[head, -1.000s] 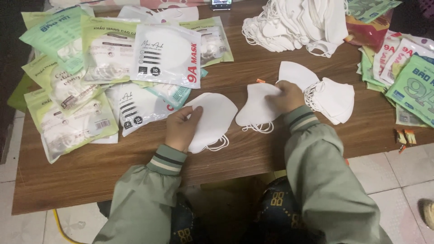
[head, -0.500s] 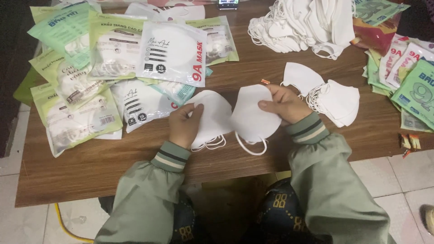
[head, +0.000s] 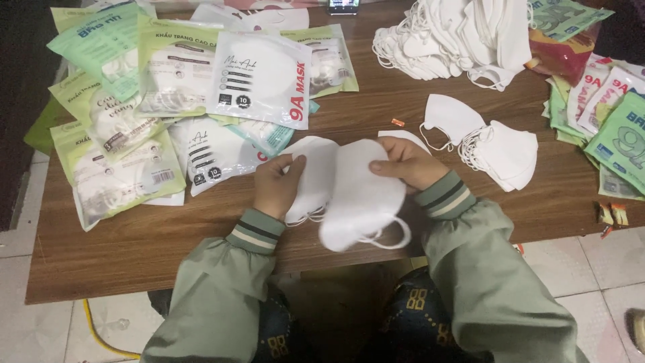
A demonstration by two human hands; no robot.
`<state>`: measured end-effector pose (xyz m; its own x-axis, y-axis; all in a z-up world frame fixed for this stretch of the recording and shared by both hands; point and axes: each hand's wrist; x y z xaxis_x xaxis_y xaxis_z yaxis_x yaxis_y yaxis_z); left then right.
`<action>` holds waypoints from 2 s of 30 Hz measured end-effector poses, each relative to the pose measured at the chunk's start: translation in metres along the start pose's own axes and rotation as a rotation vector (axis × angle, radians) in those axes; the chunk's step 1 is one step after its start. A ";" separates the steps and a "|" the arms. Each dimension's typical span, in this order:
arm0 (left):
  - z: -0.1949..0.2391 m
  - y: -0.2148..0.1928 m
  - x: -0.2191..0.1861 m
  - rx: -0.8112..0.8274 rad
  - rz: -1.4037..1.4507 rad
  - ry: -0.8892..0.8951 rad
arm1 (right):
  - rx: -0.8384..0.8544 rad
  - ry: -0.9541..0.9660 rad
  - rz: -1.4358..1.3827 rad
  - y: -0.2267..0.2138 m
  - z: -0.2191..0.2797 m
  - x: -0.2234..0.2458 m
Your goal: Folding and stacking white face masks on a wooden table for packaging.
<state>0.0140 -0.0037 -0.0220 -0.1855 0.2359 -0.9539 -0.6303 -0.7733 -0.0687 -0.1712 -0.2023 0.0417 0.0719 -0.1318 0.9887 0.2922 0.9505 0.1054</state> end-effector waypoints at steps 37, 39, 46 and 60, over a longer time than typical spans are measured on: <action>0.038 0.012 -0.026 0.025 -0.161 0.172 | -0.598 0.492 1.279 -0.056 -0.014 -0.024; 0.033 0.012 -0.017 0.019 -0.163 0.187 | -0.599 0.499 1.244 -0.060 -0.012 -0.023; 0.032 0.010 -0.018 0.045 -0.163 0.142 | -0.633 0.448 1.137 -0.066 -0.014 -0.042; 0.002 0.001 0.006 0.051 -0.047 0.061 | -0.032 0.028 0.245 -0.028 -0.003 0.009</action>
<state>0.0102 -0.0020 -0.0271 -0.1097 0.2340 -0.9660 -0.6747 -0.7312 -0.1005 -0.1764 -0.2310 0.0471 0.1705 0.0938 0.9809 0.2926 0.9457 -0.1413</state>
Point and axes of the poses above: each hand's wrist, its own z-axis away from the middle knuckle, its own y-axis out of the palm, x = y × z, and after that the axes turned 6 degrees about z, right-handed
